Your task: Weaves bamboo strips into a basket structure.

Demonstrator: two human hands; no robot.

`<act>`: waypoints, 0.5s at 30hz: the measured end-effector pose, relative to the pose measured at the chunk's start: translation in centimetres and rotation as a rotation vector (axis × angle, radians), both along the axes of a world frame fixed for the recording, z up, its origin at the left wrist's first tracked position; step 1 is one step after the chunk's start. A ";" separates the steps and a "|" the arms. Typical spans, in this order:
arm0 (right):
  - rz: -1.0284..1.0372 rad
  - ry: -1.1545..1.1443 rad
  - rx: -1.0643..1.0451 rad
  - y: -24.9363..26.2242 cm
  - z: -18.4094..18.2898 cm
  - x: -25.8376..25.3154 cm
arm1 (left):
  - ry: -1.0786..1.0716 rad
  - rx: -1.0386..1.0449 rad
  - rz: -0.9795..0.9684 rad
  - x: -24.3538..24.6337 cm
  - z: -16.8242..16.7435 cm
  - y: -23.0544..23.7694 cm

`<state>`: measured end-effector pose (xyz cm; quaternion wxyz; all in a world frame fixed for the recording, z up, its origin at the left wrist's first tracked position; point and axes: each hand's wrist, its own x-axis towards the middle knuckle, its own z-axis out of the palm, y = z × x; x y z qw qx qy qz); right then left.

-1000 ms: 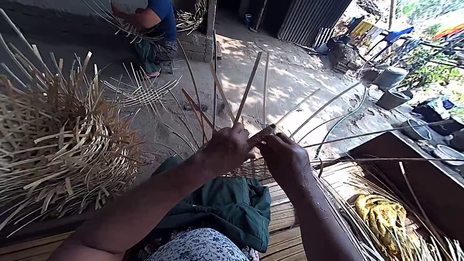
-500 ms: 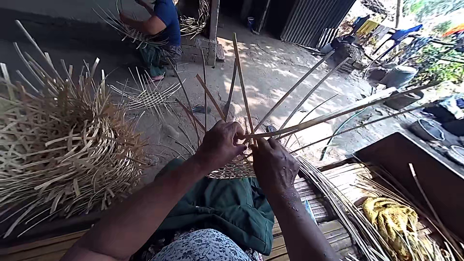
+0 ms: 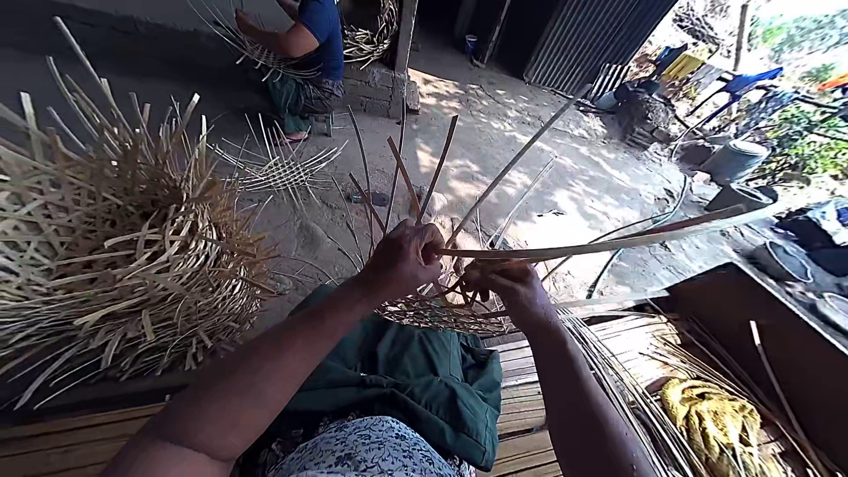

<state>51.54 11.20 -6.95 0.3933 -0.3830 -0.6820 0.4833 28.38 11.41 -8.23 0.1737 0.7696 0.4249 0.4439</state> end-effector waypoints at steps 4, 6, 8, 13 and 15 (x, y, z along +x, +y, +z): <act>-0.025 -0.040 0.325 -0.4 -1.8 0.0 | 0.106 0.247 0.101 0.8 -1.5 0.9; -0.120 -0.192 0.465 -1.2 -1.4 -0.5 | 0.216 0.326 0.134 1.2 -1.6 0.8; -0.306 -0.513 0.659 -2.7 -0.2 -1.7 | 0.292 0.343 0.158 1.7 -1.1 0.3; -0.406 -0.954 0.732 -4.2 1.6 -2.6 | 0.175 0.145 0.104 1.7 0.8 -1.0; -0.276 -0.922 0.645 -4.0 2.4 -1.6 | 0.071 -0.160 0.017 0.8 2.4 -1.2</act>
